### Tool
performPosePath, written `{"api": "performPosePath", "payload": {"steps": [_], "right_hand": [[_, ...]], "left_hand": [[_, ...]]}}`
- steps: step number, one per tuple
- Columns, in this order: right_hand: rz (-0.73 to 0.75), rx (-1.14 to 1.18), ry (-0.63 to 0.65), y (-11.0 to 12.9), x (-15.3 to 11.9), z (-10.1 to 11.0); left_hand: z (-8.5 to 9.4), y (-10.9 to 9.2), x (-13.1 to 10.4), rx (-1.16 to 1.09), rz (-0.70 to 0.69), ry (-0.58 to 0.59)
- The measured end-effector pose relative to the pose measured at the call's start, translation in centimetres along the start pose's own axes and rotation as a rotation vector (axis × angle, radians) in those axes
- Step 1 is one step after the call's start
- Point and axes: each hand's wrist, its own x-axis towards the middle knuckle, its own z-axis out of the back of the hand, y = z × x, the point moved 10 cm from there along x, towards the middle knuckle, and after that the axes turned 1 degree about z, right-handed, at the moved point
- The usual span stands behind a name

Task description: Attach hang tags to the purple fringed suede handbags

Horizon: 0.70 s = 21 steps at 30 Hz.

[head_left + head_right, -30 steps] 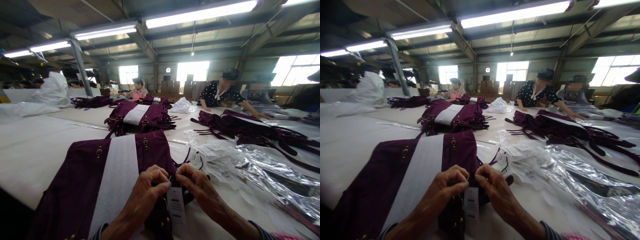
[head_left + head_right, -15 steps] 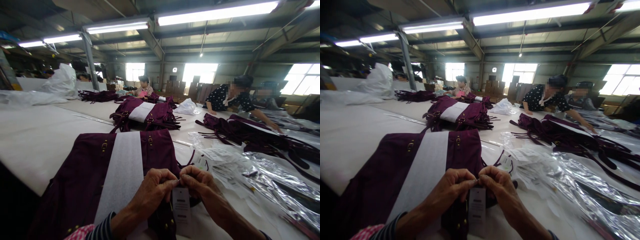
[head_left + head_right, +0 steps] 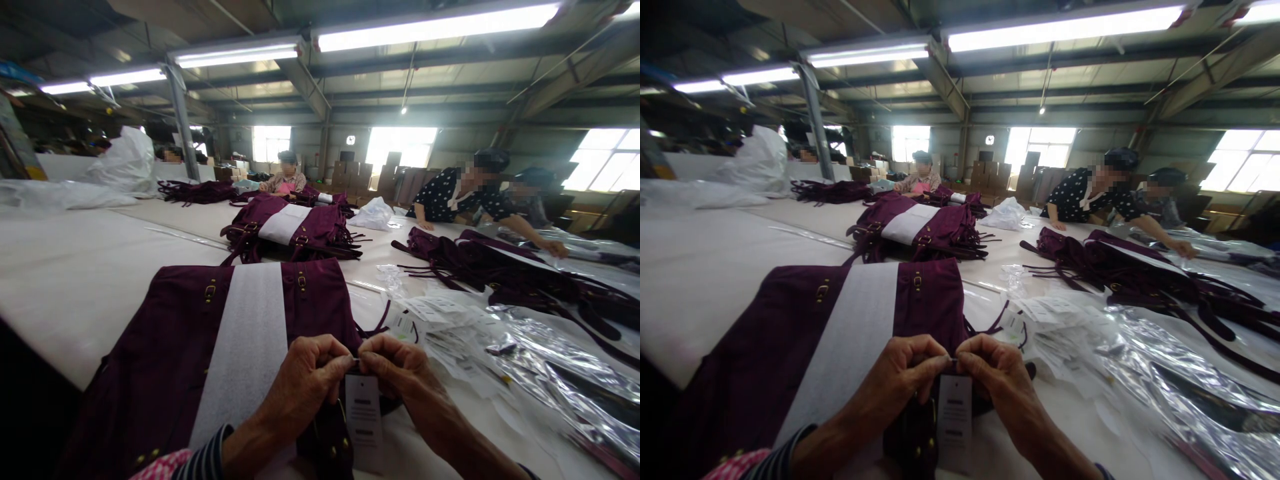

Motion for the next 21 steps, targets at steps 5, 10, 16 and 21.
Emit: {"api": "performPosePath", "payload": {"steps": [5, 10, 16, 21], "right_hand": [[-0.006, 0.019, -0.003, -0.02, -0.02, -0.11], [-0.016, 0.02, -0.029, 0.04, -0.1, -0.11], [-0.011, 0.005, -0.041, 0.05, -0.11, 0.04], [-0.009, -0.02, -0.041, 0.04, -0.05, -0.09]], "left_hand": [[0.16, -0.06, 0.03, -0.008, 0.001, -0.013], [0.04, 0.05, 0.12, 0.004, -0.004, -0.004], [0.03, 0.17, 0.09, -0.005, -0.008, -0.005], [-0.15, 0.09, 0.13, 0.006, -0.01, -0.005]]}}
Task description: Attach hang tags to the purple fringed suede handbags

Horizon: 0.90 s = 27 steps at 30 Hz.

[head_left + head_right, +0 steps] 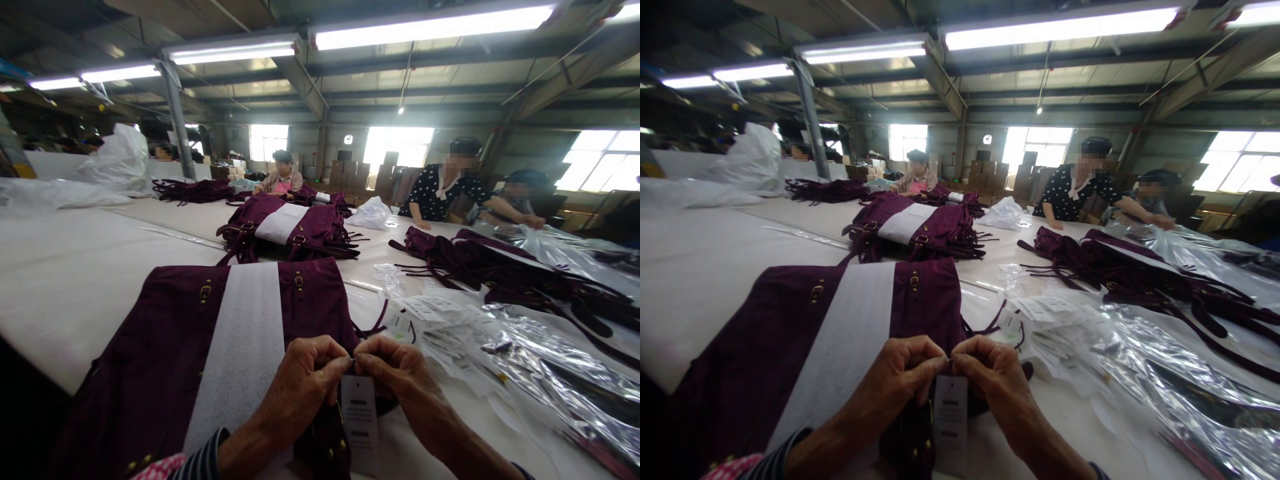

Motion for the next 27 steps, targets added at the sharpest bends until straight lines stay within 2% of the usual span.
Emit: {"api": "performPosePath", "payload": {"steps": [7, 11, 17, 23, 27], "right_hand": [[0.009, -0.013, 0.007, -0.6, 0.1, -0.1], [0.035, -0.013, -0.037, -0.7, 0.3, 0.2], [0.065, -0.053, -0.069, 0.1, 0.2, 0.1], [0.063, -0.024, -0.09, -0.4, 0.7, 0.3], [0.085, -0.013, -0.052, -1.5, 1.6, 0.5]], "left_hand": [[-0.3, 0.5, 0.2, 0.044, 0.026, 0.025], [-0.5, 1.1, 0.6, 0.052, 0.021, 0.049], [-0.1, 2.1, 1.0, 0.1, 0.028, 0.035], [-0.3, 1.4, 1.4, 0.129, -0.026, 0.05], [-0.3, 1.4, 1.7, 0.158, -0.05, 0.052]]}}
